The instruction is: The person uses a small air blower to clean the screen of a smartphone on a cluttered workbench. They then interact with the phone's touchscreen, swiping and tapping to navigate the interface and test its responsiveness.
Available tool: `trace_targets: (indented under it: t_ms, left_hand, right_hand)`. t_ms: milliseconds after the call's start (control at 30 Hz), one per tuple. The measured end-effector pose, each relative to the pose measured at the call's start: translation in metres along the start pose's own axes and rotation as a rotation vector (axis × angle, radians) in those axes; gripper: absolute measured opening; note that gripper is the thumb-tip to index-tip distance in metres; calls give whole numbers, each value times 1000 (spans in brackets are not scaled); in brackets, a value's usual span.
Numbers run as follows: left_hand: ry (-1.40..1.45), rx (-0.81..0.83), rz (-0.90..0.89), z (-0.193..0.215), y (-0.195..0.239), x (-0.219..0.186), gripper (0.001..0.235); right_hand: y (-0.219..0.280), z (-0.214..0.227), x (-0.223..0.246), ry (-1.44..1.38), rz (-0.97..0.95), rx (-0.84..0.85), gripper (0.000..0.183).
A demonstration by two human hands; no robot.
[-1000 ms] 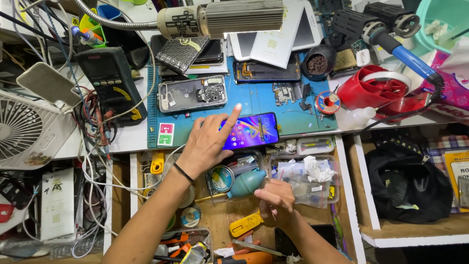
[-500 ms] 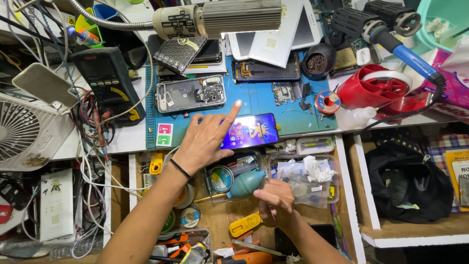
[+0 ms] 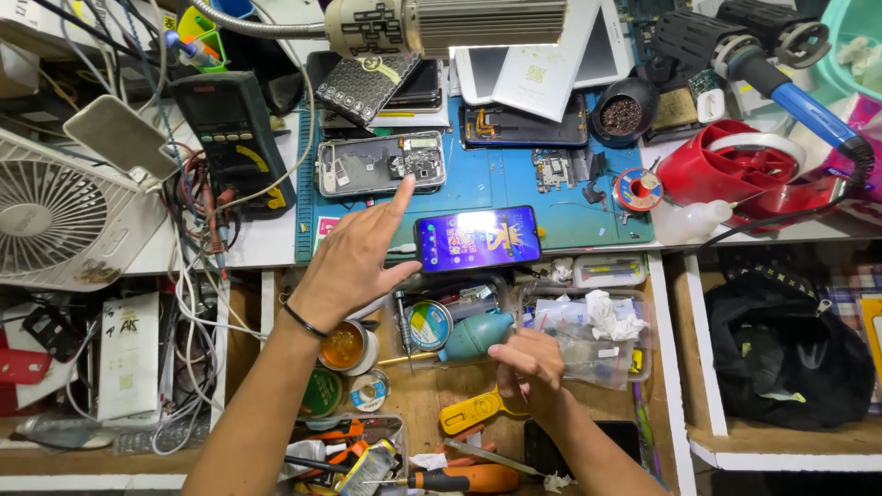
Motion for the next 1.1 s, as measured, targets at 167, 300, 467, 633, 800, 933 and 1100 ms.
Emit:
trace_targets:
  t_ms: [167,300,467,633,800,933,1100]
  left_hand:
    - [-277,36,12,-35,19,-22,122]
    - [-429,-26,10,-48,38,-32,129]
    - [-353,-82,16,-46,44,-34,132]
    - [-286,-124,28,-44,45,-33,130]
    - [-275,-128,23,-43,45,-35,130]
    - [-277,-125,10,-40,44,-37,129]
    - [-291,-116,11,-41,44,-35,129]
  right_hand:
    - [-9,1,3,16,-1,22,36]
    - [-1,6,-2,21,4,7,22]
    - [-8,1,3,27,2,36,37]
    - [-3,4,-2,29,9,13,32]
    - [0,2,-3,17,-22,32,37]
    - [-3,1,-2,3,-12,29,41]
    - [-2,1,-3,16,-31,40,38]
Point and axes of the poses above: each hand's wrist, its own y-axis away from the middle knuckle, its own z-axis out of the back of the hand, x = y × z, the point moved 8 cm from there along -y, towards the middle knuckle, and after that the axes turned 14 degrees about -y, right-handed, at the moved point
